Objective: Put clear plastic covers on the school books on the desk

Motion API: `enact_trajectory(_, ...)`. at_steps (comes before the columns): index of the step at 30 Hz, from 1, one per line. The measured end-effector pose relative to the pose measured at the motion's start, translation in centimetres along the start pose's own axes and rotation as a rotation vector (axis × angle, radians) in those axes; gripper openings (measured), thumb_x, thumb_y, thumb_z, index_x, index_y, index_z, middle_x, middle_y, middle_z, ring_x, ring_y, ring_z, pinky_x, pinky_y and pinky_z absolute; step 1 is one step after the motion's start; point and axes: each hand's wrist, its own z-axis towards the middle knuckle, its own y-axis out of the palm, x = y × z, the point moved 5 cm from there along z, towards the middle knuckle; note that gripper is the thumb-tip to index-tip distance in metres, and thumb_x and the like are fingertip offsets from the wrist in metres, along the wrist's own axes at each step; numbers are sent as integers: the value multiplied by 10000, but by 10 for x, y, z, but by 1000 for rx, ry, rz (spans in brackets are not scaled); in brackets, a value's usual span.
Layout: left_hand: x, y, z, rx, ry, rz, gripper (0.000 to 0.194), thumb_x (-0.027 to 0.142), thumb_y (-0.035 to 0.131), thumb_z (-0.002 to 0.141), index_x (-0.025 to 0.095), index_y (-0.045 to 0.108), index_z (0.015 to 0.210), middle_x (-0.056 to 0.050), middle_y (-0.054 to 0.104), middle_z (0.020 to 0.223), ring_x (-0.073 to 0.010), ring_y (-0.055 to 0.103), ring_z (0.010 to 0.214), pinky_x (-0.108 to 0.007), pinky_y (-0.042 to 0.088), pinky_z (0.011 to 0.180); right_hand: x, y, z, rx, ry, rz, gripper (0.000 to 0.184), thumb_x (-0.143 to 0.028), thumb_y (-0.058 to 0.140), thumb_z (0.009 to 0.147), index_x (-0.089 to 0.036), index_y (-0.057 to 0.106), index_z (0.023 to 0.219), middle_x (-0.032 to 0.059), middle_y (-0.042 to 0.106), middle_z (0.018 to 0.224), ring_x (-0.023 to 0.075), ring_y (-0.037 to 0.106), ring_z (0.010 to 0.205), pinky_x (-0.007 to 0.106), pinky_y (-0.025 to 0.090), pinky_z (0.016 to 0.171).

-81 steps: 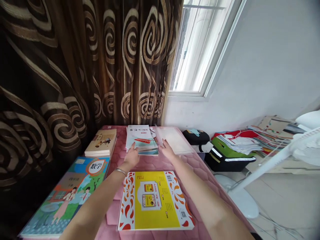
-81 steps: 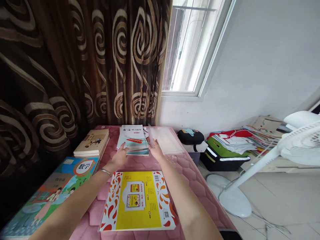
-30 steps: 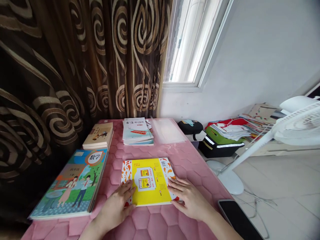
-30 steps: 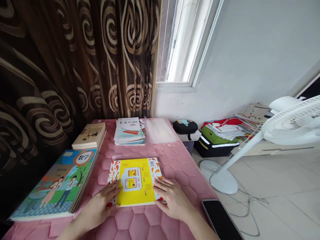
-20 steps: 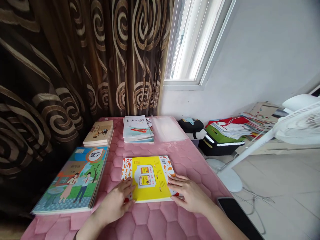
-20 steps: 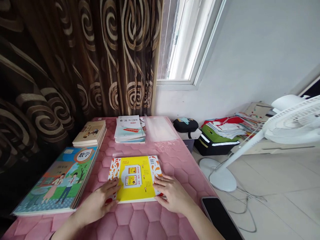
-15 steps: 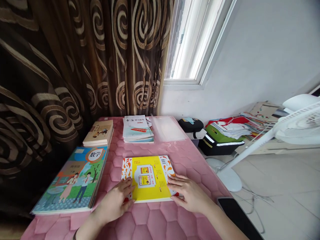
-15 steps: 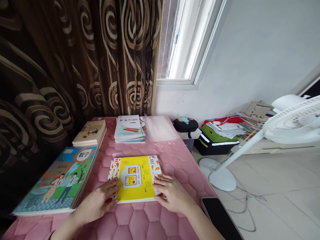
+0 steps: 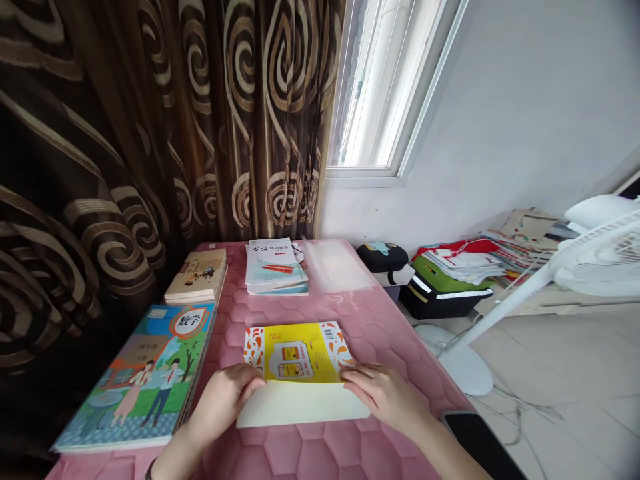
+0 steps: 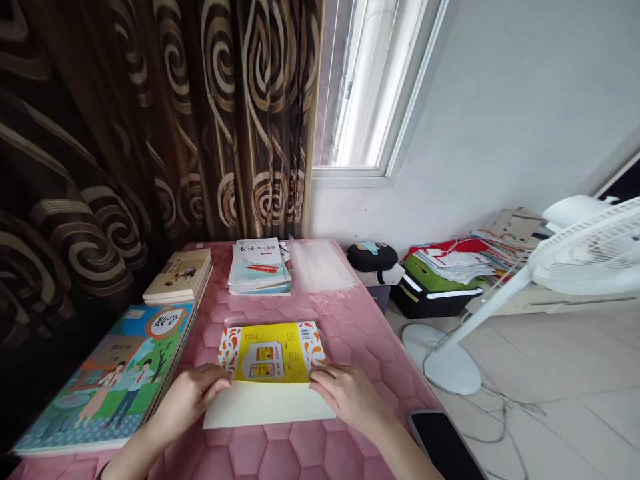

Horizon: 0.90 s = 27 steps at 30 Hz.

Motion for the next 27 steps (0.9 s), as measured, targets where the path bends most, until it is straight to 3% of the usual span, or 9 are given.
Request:
enact_trajectory(3,-14,-8,15,112,-122,-204,287,482,573,873,229,705,899,-44,756,864,-194,705,786,-256,541,705,11,-5,14,107,37,-106,298,-256,425,991,-223,710,912,39,747,780,151,681,665,234,468,593)
enact_trajectory(8,-48,-2,36,294,-362,-670,480,637,641,732,182,663,885,-61,731,778,-202,669,666,-282,536,600,35,-9,46,245,106,-208,370,-324,387,1013,-209,691,837,21,708,699,138,638,592,250,392,559)
enact_trajectory(10,-58,3,43,331,-424,-746,501,651,685,668,178,651,831,-65,726,761,-203,661,654,-288,531,605,45,-11,59,280,129,-240,372,-326,392,1014,-201,689,829,22,703,697,143,635,610,256,392,582)
enact_trajectory(13,-69,5,52,409,-493,-679,458,622,701,643,187,635,773,-55,709,706,-194,643,616,-265,495,549,49,-14,79,307,145,-301,330,-306,425,1002,-192,698,856,47,718,779,175,641,731,284,417,701)
enact_trajectory(18,-79,7,66,466,-520,-454,356,563,592,718,208,590,739,-10,639,607,-163,589,522,-240,429,472,17,-9,109,348,178,-361,295,-242,468,963,-231,663,1184,90,665,1197,257,570,1098,414,401,953)
enact_trajectory(22,-87,14,70,474,-559,-423,302,516,559,726,214,562,719,20,587,563,-142,545,474,-231,386,446,-28,28,124,183,22,-272,408,-356,498,953,-295,540,1354,42,481,1464,285,373,1362,525,221,1137)
enact_trajectory(27,-94,23,69,425,-638,-400,274,451,590,717,223,495,599,58,504,463,-118,490,416,-220,329,419,-43,71,122,18,40,-201,506,-470,496,942,-326,449,1425,58,412,1515,319,329,1399,586,191,1129)
